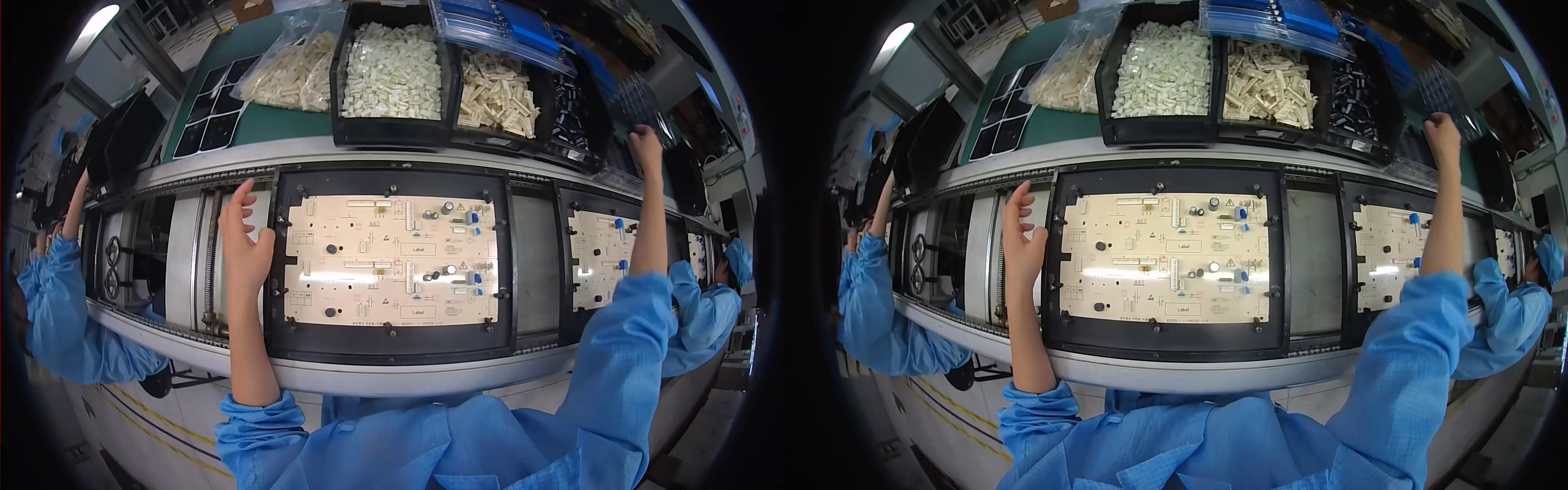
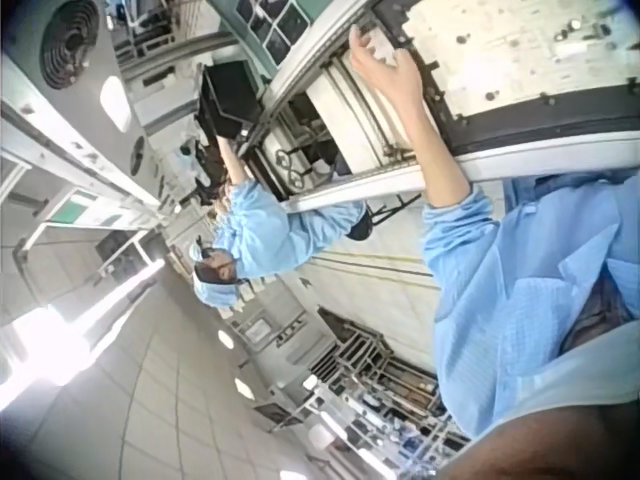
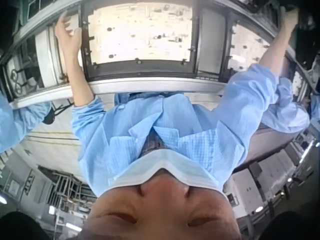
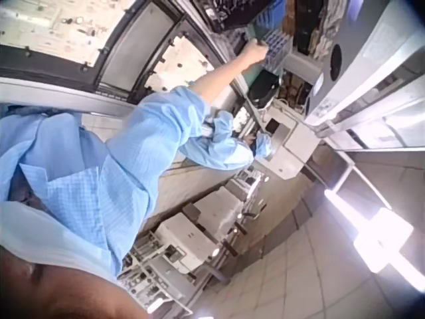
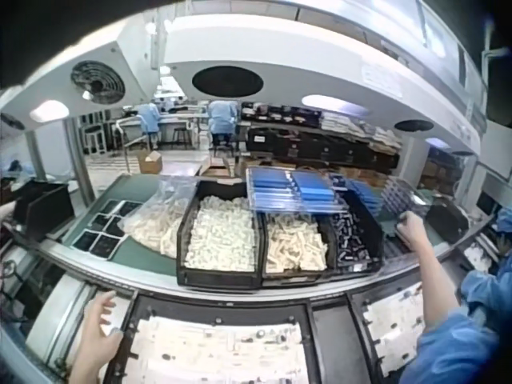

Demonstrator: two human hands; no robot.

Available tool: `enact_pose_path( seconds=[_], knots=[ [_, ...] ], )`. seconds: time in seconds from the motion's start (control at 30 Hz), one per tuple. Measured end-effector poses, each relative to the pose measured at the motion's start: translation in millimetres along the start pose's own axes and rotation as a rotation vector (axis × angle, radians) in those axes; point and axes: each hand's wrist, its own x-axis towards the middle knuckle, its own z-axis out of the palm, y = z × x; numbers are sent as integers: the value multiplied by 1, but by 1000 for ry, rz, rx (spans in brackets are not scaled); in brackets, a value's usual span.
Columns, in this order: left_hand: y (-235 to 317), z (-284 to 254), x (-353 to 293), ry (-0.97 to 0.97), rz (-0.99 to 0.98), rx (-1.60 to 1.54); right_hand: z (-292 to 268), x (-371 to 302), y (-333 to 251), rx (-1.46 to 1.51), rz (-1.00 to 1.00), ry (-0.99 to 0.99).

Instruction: Manually inserting small electronic components into a circuit board template on an assembly line.

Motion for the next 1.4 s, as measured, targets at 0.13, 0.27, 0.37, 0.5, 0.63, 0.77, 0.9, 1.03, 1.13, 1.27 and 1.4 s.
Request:
enact_pose_path(
  seconds=[0.13, 0.27, 0.37, 0.5, 0.63, 0.77, 0.9, 1.03, 1.13, 1.27, 1.4],
  knots=[
    [2, -10, -1, 73, -18, -6, -59, -97, -133, 309, -375, -61],
    [-1, -3, 3, 69, 35, -33, -56, -212, -225, 339, -878, -331],
    [-5, -5, 2, 62, 27, -29, -44, -257, -251, 332, -782, -592],
    [-9, -7, 4, 61, -9, -23, -32, -263, -252, 272, -773, -660],
    [-11, -8, 4, 57, 9, -13, -34, -264, -256, 202, -832, -607],
    [-15, -10, 4, 49, 21, -17, -34, -263, -259, 155, -855, -598],
    [-17, -12, 5, 38, 24, -16, -37, -266, -259, 154, -803, -599],
    [-20, -16, 5, 26, 44, -26, -44, -267, -267, 105, -835, -583],
    [-20, -20, 9, 8, 48, -36, -49, -267, -274, 78, -844, -581],
    [-21, -22, 8, 8, 50, -49, -59, -269, -277, 107, -832, -565],
    [-21, -28, 9, -2, 39, -31, -90, -278, -278, 195, -789, -471]
  ],
)
